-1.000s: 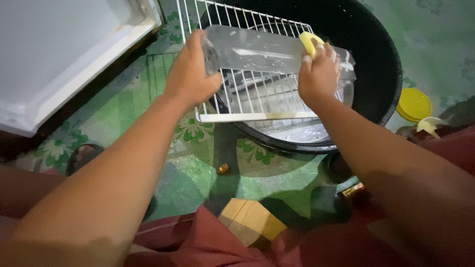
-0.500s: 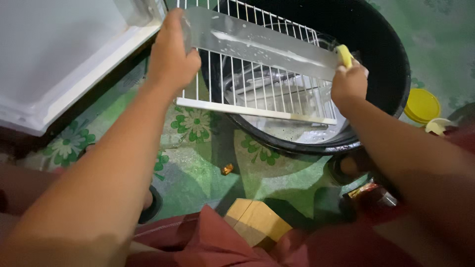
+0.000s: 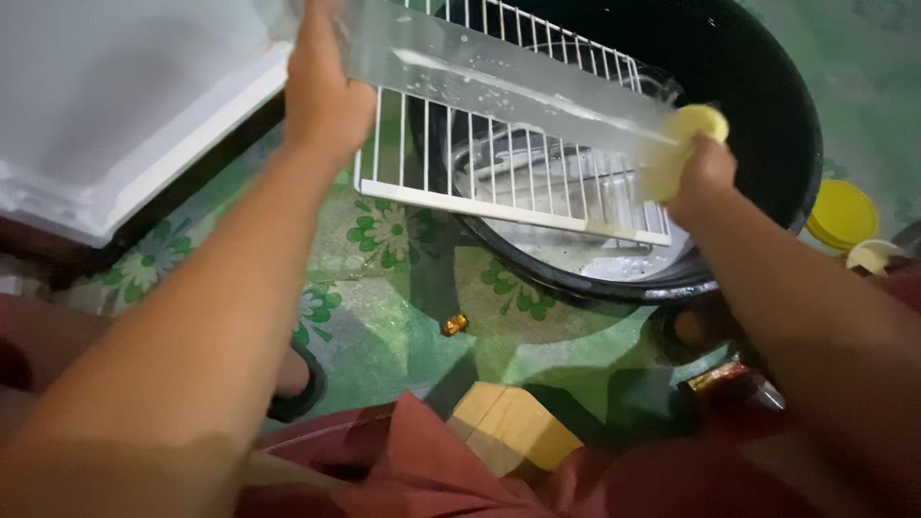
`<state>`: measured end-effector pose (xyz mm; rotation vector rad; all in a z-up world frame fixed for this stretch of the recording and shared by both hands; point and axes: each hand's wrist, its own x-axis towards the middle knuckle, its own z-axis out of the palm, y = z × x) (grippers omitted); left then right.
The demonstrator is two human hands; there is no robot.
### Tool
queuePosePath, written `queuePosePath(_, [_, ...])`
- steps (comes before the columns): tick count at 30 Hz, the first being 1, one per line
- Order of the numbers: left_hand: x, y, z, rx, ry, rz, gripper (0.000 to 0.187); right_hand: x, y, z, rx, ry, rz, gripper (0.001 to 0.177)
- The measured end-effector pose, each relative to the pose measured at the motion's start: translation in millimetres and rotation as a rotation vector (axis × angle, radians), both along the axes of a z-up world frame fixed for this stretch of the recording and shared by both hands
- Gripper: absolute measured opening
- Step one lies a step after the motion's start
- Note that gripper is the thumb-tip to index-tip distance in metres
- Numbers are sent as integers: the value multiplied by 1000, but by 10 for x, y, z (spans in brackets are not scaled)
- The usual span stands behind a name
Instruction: The person scrubs a white wire rack and a clear plastic tray with a yellow sponge over a black basin. They repeatedly wipe both sides of the tray and the rack, occasionally lifting and repositioning the items to reach different areas.
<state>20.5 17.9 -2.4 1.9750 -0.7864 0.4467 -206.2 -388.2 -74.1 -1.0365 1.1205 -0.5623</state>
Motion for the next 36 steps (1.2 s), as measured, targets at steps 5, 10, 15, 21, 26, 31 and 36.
queuePosePath(5, [99, 14, -122, 4, -110, 47, 75, 189, -173, 165, -603, 386, 31, 40])
queuePosePath(10, [169, -39, -133, 32, -75, 80, 70, 316, 119, 320, -746, 554, 215, 40])
queuePosePath(15, [121, -124, 51, 111, -5, 126, 53, 309, 351, 489, -970, 551, 292, 40])
queuePosePath(21, [-121, -341, 189, 256, -42, 36, 65, 688, 790, 521, -1367, 470, 276, 30])
queuePosePath(26, [-394, -519, 270, 377, -32, -48, 66, 839, 1228, 616, -1408, 343, 471, 31])
queuePosePath(31, [-418, -514, 322, 467, -32, -25, 74, 821, 1663, 855, -1549, 29, 587, 35])
queuePosePath(36, [-413, -490, 266, 409, -43, -65, 69, 773, 1759, 915, -1678, -88, 598, 36])
